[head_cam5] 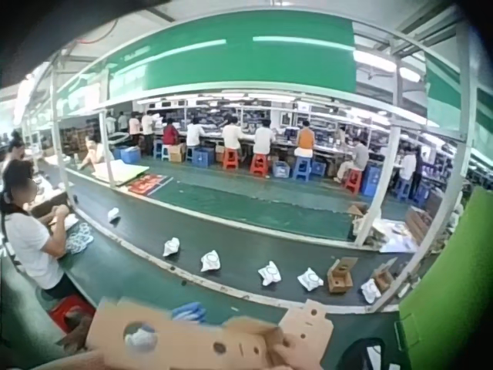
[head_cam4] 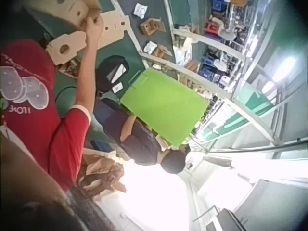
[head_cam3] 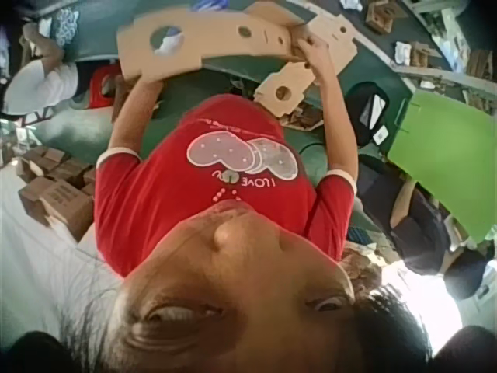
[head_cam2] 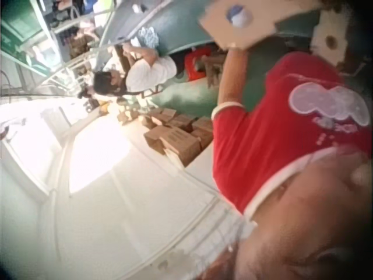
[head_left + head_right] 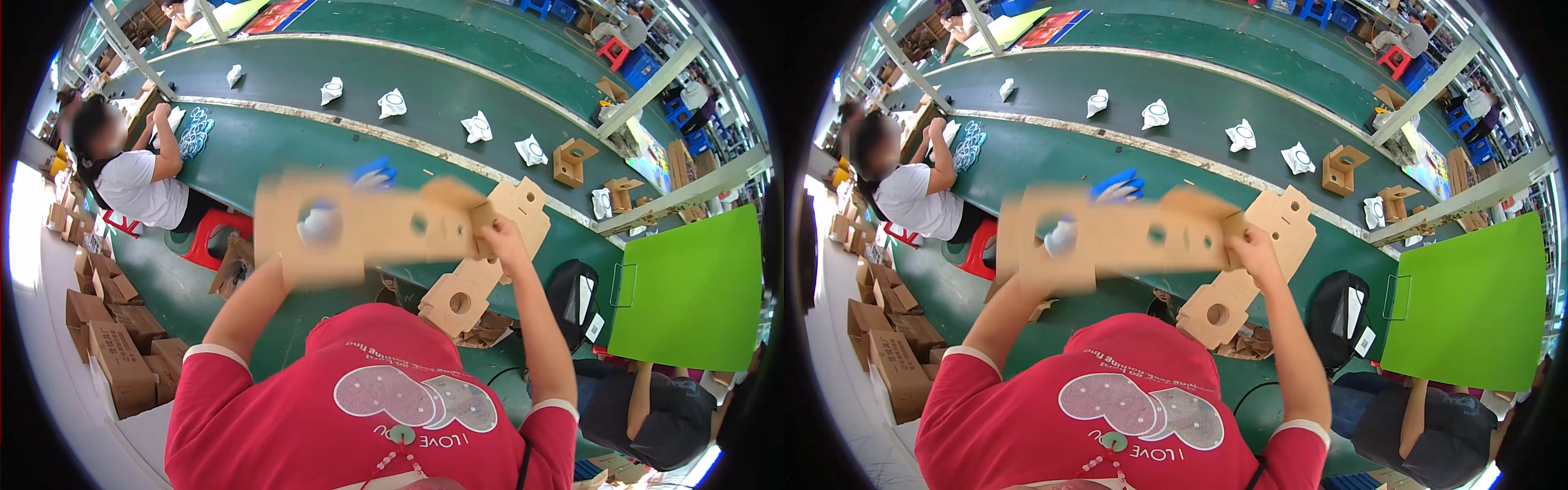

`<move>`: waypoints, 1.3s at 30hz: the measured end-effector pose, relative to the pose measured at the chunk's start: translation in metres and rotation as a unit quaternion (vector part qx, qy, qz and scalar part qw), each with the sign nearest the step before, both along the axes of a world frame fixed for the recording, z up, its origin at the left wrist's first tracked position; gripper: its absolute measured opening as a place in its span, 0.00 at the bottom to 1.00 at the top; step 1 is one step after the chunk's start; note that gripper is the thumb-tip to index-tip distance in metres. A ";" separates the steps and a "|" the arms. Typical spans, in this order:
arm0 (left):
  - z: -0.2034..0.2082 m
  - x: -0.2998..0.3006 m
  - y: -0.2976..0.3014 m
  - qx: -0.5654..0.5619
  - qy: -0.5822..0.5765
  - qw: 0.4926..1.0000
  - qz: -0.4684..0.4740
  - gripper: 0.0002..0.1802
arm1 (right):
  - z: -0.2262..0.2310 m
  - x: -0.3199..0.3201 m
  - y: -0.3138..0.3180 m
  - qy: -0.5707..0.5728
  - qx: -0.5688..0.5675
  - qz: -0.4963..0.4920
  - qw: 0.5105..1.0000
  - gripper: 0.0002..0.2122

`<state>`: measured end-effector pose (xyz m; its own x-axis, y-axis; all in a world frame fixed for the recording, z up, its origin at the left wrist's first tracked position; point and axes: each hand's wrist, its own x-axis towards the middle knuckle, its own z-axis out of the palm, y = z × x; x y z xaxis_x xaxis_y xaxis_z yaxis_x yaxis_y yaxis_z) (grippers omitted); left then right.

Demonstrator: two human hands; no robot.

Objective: The recorder folds and assembles small cardboard product boxes on a factory assembly line.

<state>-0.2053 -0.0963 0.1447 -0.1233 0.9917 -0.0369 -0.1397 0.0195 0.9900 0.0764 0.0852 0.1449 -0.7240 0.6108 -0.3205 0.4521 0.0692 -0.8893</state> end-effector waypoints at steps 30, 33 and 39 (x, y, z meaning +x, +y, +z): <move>-0.068 0.072 -0.044 -0.157 -0.274 0.949 -0.016 0.30 | 0.002 -0.028 -0.134 0.308 -0.210 -0.174 0.911 0.29; -0.029 0.078 -0.060 -0.071 -0.071 0.985 0.138 0.32 | 0.010 -0.033 -0.145 0.300 -0.220 -0.171 0.913 0.29; 0.004 0.080 -0.069 -0.070 -0.010 0.982 0.173 0.36 | 0.007 -0.051 -0.135 0.306 -0.159 -0.103 0.933 0.32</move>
<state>-0.1253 -0.1652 0.1488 -0.4507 0.8753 -0.1754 -0.1814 0.1026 0.9780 0.0252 -0.0502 0.1522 -0.7082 0.7021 -0.0745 -0.1727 -0.2747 -0.9459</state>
